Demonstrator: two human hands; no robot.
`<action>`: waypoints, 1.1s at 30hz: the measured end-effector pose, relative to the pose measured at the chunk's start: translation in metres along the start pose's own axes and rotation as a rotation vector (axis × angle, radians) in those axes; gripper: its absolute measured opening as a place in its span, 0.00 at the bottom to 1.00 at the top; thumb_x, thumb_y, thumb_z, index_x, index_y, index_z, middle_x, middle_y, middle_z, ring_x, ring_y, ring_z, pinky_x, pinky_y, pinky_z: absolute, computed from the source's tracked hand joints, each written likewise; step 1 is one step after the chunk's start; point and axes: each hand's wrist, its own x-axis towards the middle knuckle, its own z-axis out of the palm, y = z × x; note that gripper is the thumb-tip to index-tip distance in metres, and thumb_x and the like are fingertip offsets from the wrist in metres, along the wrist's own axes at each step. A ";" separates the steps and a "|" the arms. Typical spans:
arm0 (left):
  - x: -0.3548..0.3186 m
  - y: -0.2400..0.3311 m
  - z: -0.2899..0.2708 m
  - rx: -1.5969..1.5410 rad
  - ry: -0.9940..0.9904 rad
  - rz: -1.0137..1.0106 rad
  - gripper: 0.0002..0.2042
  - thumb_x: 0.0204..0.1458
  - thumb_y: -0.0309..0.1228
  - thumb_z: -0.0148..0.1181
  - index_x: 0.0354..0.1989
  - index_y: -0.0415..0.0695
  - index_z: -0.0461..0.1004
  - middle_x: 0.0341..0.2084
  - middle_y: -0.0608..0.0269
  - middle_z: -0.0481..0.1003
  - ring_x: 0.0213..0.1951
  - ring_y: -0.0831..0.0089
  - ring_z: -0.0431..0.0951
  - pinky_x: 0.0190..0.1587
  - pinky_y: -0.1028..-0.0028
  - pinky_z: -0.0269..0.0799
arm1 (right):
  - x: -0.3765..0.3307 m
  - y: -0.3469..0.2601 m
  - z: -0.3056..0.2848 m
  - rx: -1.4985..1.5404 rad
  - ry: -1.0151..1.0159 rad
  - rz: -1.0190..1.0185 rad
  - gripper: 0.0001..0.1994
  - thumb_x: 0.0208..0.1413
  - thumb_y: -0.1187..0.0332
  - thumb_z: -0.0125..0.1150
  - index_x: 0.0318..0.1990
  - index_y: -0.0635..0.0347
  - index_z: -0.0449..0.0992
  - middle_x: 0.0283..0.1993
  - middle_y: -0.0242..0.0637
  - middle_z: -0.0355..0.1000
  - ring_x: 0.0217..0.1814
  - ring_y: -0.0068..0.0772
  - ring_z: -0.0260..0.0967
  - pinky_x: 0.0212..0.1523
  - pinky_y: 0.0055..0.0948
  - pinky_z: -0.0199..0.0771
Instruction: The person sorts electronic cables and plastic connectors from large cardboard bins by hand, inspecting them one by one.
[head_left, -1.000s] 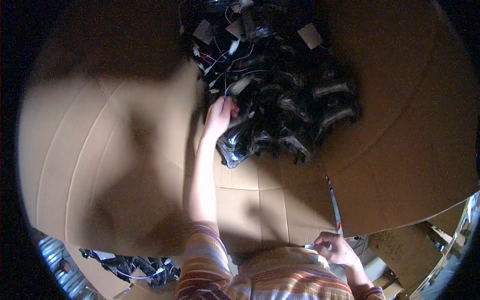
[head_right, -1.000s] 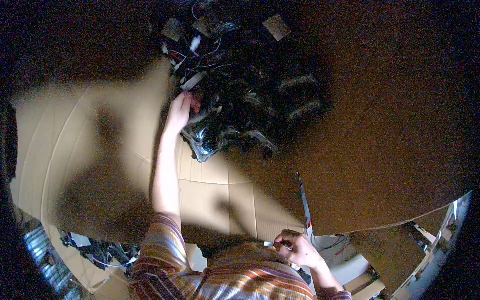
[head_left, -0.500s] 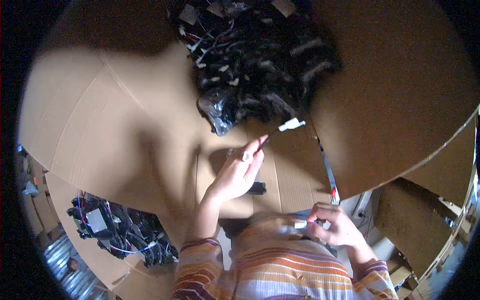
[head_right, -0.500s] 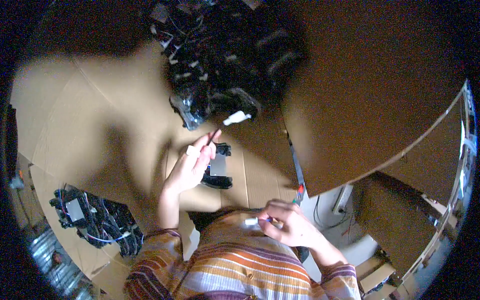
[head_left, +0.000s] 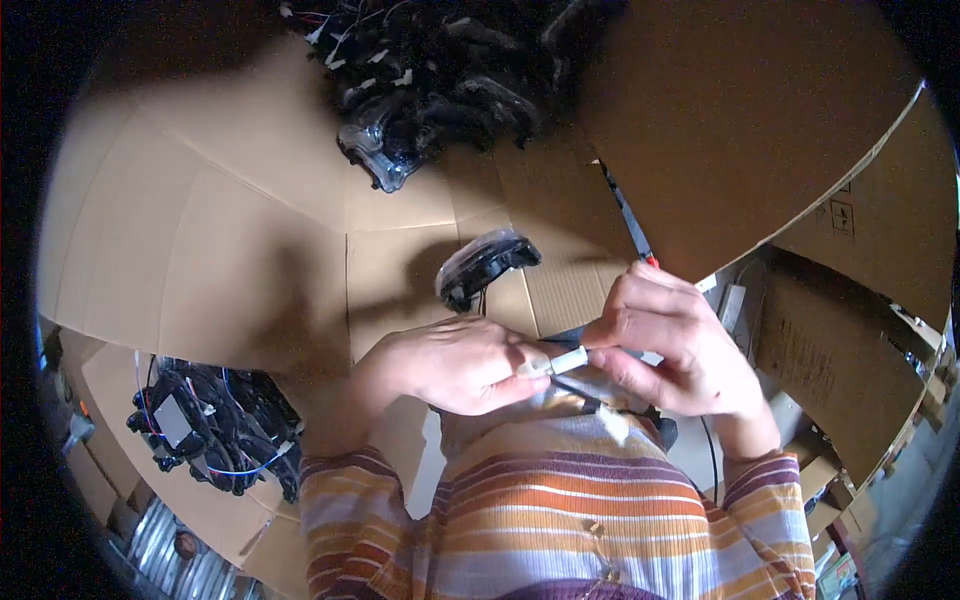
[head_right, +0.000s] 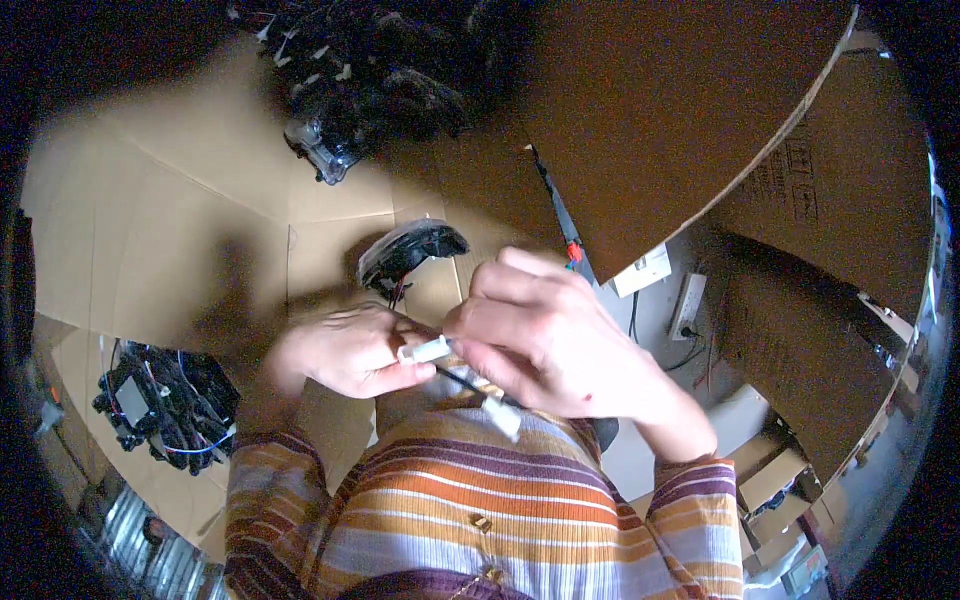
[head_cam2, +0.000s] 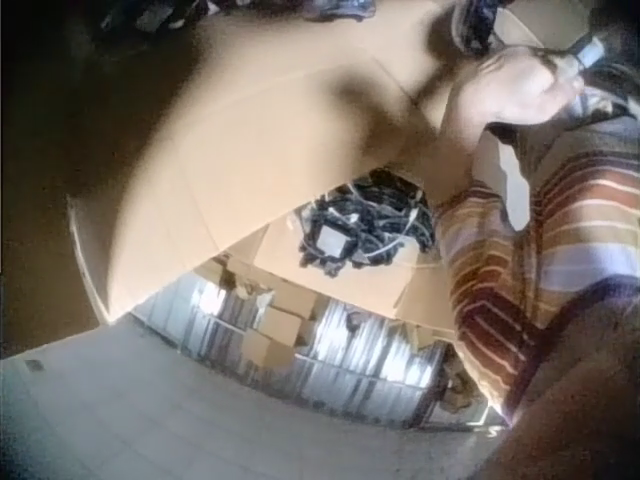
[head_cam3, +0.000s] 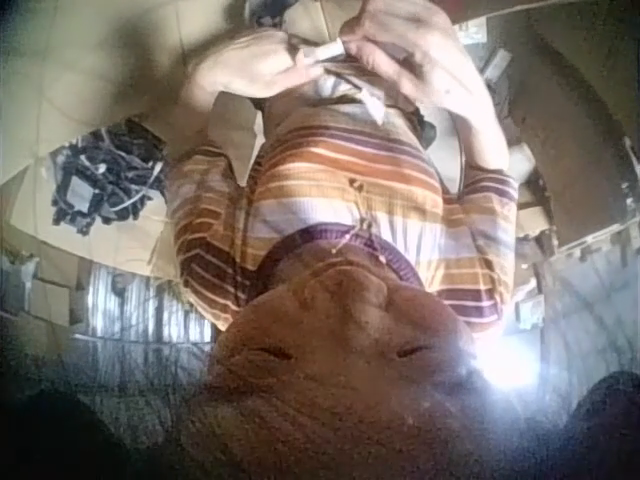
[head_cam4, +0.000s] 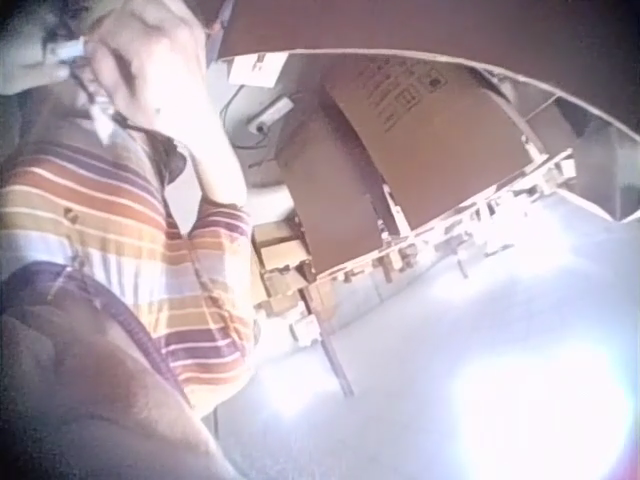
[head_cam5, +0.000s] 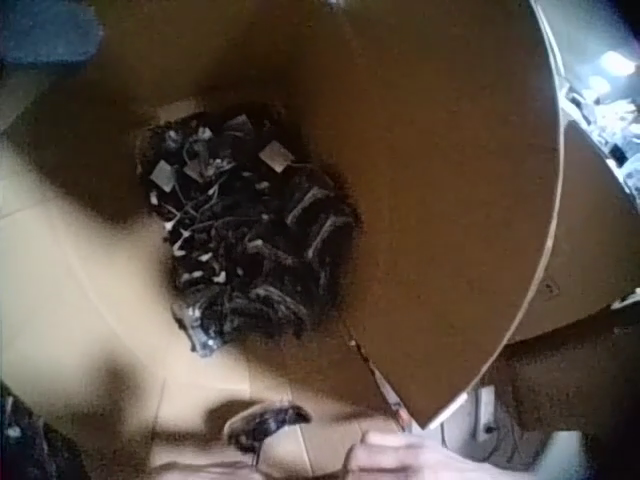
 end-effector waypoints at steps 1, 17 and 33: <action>0.002 -0.003 0.006 -0.004 -0.006 0.001 0.13 0.50 0.36 0.39 0.38 0.41 0.65 0.21 0.52 0.69 0.25 0.56 0.69 0.27 0.64 0.64 | 0.000 0.001 0.000 0.031 -0.004 0.003 0.04 0.37 0.73 0.54 0.23 0.60 0.68 0.21 0.35 0.58 0.24 0.35 0.56 0.24 0.30 0.58; 0.009 -0.006 0.014 -0.384 -0.276 0.334 0.18 0.53 0.40 0.35 0.41 0.38 0.66 0.26 0.47 0.69 0.31 0.58 0.70 0.35 0.68 0.64 | -0.013 -0.005 0.005 0.016 -0.167 -0.061 0.05 0.32 0.74 0.56 0.20 0.60 0.66 0.21 0.35 0.57 0.24 0.34 0.55 0.24 0.29 0.58; -0.019 -0.005 0.029 -0.918 0.633 0.118 0.06 0.45 0.21 0.47 0.31 0.35 0.70 0.19 0.64 0.67 0.21 0.79 0.64 0.25 0.81 0.58 | -0.040 0.000 -0.017 0.194 0.149 0.124 0.02 0.38 0.75 0.52 0.22 0.64 0.69 0.21 0.37 0.62 0.24 0.34 0.57 0.27 0.27 0.57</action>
